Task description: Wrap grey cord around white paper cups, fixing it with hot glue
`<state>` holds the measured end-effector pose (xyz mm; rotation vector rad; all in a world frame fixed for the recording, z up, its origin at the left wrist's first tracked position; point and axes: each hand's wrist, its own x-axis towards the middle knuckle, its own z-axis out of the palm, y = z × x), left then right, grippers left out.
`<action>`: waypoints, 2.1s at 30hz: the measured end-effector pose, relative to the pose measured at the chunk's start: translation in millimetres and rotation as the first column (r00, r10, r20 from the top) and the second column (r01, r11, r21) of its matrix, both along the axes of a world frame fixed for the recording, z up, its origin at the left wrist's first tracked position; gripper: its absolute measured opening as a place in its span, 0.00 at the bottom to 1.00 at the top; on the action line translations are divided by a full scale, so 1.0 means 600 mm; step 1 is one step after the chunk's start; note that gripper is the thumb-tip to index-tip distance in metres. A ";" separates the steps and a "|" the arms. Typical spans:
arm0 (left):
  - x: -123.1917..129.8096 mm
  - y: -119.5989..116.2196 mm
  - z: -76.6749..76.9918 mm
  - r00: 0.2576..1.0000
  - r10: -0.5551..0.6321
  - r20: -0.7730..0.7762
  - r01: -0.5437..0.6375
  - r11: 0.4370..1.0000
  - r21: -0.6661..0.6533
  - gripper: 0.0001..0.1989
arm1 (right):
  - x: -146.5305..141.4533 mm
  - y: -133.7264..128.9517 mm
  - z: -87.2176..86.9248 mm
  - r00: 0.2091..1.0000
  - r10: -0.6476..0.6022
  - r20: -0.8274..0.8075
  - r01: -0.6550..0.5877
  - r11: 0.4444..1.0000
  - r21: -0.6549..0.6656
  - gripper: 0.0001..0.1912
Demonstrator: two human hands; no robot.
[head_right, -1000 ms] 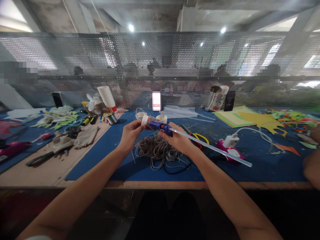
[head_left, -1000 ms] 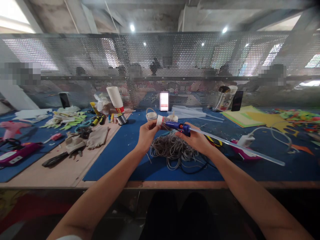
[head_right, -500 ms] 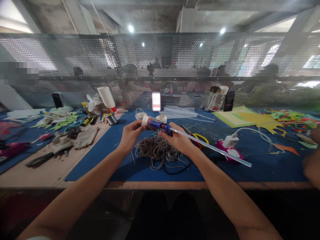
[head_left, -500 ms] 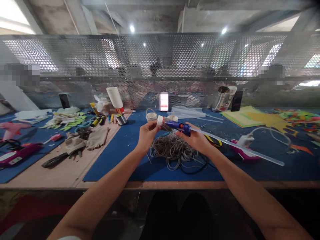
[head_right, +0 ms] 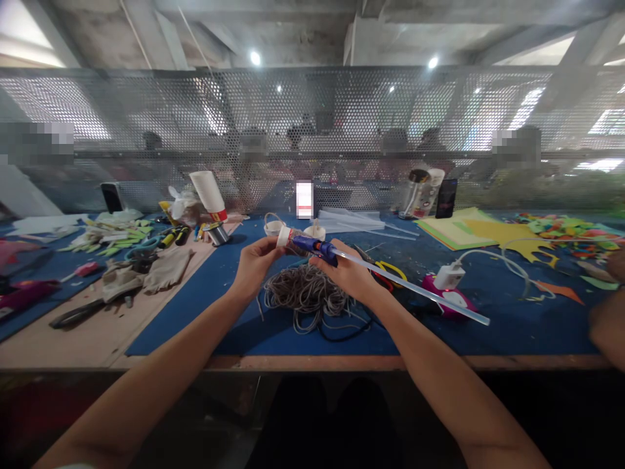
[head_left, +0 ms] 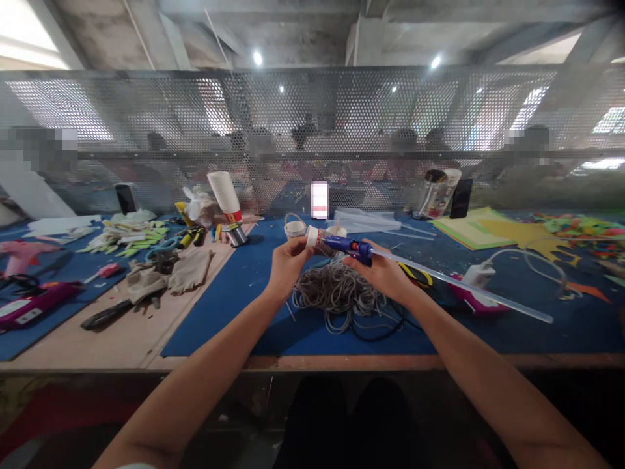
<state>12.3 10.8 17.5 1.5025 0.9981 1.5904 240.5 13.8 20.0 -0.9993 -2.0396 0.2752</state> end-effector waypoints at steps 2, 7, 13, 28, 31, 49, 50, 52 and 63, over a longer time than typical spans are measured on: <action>0.000 0.000 0.000 1.000 0.000 -0.007 0.000 1.000 0.008 0.11 | 0.000 0.000 0.000 1.000 -0.003 0.001 0.003 1.000 -0.006 0.17; -0.003 0.001 -0.002 0.999 0.013 -0.033 -0.012 1.000 0.021 0.12 | 0.001 0.001 -0.002 1.000 -0.014 0.001 0.014 1.000 0.000 0.18; -0.002 -0.001 -0.001 0.998 0.029 -0.058 -0.027 0.999 0.028 0.12 | 0.002 0.005 -0.004 1.000 -0.022 -0.005 0.022 1.000 0.017 0.17; -0.002 -0.001 -0.004 0.998 0.013 -0.066 -0.009 0.999 0.049 0.12 | 0.004 0.007 -0.006 0.997 -0.075 0.002 0.074 0.996 0.043 0.20; -0.003 0.001 -0.006 0.997 0.021 -0.077 -0.016 0.998 0.060 0.11 | 0.004 0.006 -0.004 0.996 -0.085 0.008 0.084 0.995 0.050 0.20; -0.005 0.002 -0.003 0.996 0.041 -0.077 -0.037 0.998 0.053 0.12 | 0.000 -0.001 0.002 1.000 -0.011 0.000 0.011 1.000 0.014 0.16; -0.006 0.002 -0.003 0.996 0.044 -0.075 -0.040 0.998 0.055 0.13 | 0.000 -0.002 0.002 1.000 -0.010 0.003 0.010 1.000 0.013 0.16; -0.006 0.002 -0.003 0.996 0.049 -0.073 -0.045 0.997 0.058 0.13 | 0.000 -0.003 0.003 1.000 -0.009 0.013 0.009 1.000 0.011 0.17; -0.005 0.002 0.000 0.997 0.058 -0.049 -0.056 0.997 0.048 0.13 | 0.000 -0.004 0.004 0.999 0.026 0.020 -0.026 1.000 -0.018 0.17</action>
